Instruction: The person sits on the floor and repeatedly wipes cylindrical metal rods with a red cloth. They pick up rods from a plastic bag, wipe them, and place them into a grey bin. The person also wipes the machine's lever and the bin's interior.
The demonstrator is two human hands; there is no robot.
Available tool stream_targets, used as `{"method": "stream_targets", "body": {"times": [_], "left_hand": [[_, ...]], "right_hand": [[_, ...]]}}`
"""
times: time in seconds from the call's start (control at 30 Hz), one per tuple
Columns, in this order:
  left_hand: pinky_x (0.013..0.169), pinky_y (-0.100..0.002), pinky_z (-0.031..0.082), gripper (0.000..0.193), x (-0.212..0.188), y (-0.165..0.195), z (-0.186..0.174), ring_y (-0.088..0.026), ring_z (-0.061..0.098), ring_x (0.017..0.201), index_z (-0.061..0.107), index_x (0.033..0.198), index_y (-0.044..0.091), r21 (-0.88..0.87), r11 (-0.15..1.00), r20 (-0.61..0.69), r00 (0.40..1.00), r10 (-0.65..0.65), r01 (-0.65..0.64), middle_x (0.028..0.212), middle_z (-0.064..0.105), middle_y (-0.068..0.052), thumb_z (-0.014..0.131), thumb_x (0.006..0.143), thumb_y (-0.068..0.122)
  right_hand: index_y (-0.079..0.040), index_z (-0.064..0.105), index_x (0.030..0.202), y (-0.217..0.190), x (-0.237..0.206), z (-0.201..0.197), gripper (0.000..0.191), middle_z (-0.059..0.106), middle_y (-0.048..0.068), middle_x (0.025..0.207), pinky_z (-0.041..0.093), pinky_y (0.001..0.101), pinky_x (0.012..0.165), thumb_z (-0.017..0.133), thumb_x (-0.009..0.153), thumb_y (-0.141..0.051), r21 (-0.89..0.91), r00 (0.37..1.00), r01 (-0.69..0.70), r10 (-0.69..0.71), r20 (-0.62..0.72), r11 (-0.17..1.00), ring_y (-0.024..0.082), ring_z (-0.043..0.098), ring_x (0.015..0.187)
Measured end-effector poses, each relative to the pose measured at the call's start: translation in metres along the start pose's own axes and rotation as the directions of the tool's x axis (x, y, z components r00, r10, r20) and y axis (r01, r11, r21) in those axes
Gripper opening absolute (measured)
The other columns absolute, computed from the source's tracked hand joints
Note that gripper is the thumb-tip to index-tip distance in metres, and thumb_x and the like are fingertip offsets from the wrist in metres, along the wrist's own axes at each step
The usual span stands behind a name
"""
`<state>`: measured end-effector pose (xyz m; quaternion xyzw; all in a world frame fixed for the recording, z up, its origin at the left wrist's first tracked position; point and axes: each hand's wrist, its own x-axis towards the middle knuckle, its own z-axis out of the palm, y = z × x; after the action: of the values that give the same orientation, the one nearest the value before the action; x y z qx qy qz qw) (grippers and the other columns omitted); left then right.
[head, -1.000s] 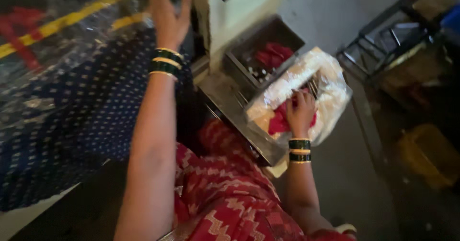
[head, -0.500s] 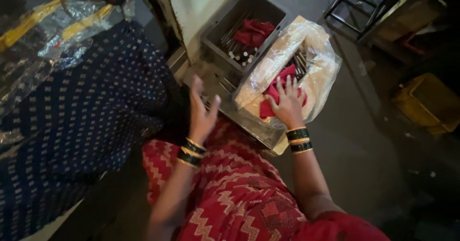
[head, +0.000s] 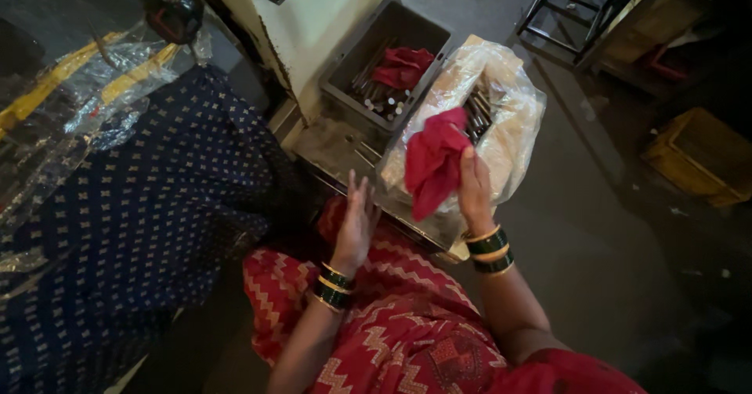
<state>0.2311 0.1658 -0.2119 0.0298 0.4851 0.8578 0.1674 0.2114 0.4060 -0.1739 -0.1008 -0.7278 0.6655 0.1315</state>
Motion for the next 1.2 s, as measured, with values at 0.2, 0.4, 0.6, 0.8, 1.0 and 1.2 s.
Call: {"method": "stream_targets", "body": {"times": [0.2,0.4,0.6,0.8,1.0,1.2], "left_hand": [[0.127,-0.049,0.015,0.075,0.015,-0.059,-0.034,-0.028,0.015,0.159,0.008,0.165,0.027,-0.434,0.9,0.053,0.999,-0.002,0.025,0.174,0.01,-0.01,0.032,0.102,0.059],[0.13,-0.044,0.014,0.079,-0.002,-0.106,-0.062,-0.025,0.017,0.16,0.016,0.167,0.021,-0.855,0.438,0.394,0.897,0.198,0.279,0.174,0.016,-0.008,0.032,0.102,0.063],[0.128,-0.048,0.018,0.071,-0.017,-0.045,-0.009,-0.03,0.028,0.154,0.026,0.164,0.019,-0.672,0.728,0.162,0.986,-0.04,0.14,0.169,0.027,-0.01,0.029,0.105,0.06],[0.126,-0.048,0.021,0.069,-0.028,-0.005,0.043,-0.029,0.03,0.153,0.026,0.163,0.019,-0.567,0.797,0.298,0.954,-0.038,0.209,0.168,0.029,-0.007,0.028,0.106,0.057],[0.128,-0.041,0.022,0.062,-0.029,-0.011,0.05,-0.023,0.031,0.155,0.026,0.164,0.014,-0.446,0.892,0.298,0.952,0.068,0.076,0.169,0.031,-0.005,0.041,0.109,0.039],[0.098,-0.036,0.049,0.061,-0.026,-0.014,0.039,-0.021,0.057,0.117,0.042,0.154,0.012,-0.209,0.973,-0.039,0.993,-0.113,0.102,0.134,0.058,-0.007,0.06,0.096,0.007]], "right_hand": [[-0.005,0.031,0.161,-0.038,-0.073,0.054,0.071,0.034,0.023,0.167,0.023,0.0495,0.128,0.035,0.11,-0.054,0.011,0.854,0.338,-0.312,0.416,0.941,0.035,0.03,0.156],[-0.023,0.04,0.16,-0.025,-0.112,0.105,0.068,0.037,0.019,0.156,0.01,0.0568,0.133,0.059,0.1,-0.048,-0.403,0.715,0.572,-0.194,0.671,0.715,0.037,0.023,0.154],[-0.021,0.051,0.152,-0.026,-0.075,0.1,0.056,0.04,0.018,0.165,0.018,0.0564,0.128,0.058,0.098,-0.034,-0.402,0.778,0.625,-0.494,0.387,0.669,0.043,0.028,0.156],[-0.011,0.052,0.15,-0.033,-0.062,0.069,0.05,0.048,0.018,0.157,0.032,0.0455,0.126,0.056,0.104,-0.031,-0.223,0.839,0.521,-0.446,0.313,0.824,0.039,0.045,0.149],[-0.005,0.051,0.149,-0.028,-0.053,0.058,0.056,0.048,0.022,0.155,0.024,0.0471,0.125,0.04,0.108,-0.042,-0.239,0.88,0.47,-0.429,0.205,0.85,0.039,0.039,0.148],[-0.008,0.056,0.146,-0.035,-0.049,0.036,0.058,0.052,0.019,0.155,0.025,0.0467,0.124,0.032,0.11,-0.046,-0.333,0.83,0.551,-0.465,0.307,0.765,0.034,0.041,0.149]]}}
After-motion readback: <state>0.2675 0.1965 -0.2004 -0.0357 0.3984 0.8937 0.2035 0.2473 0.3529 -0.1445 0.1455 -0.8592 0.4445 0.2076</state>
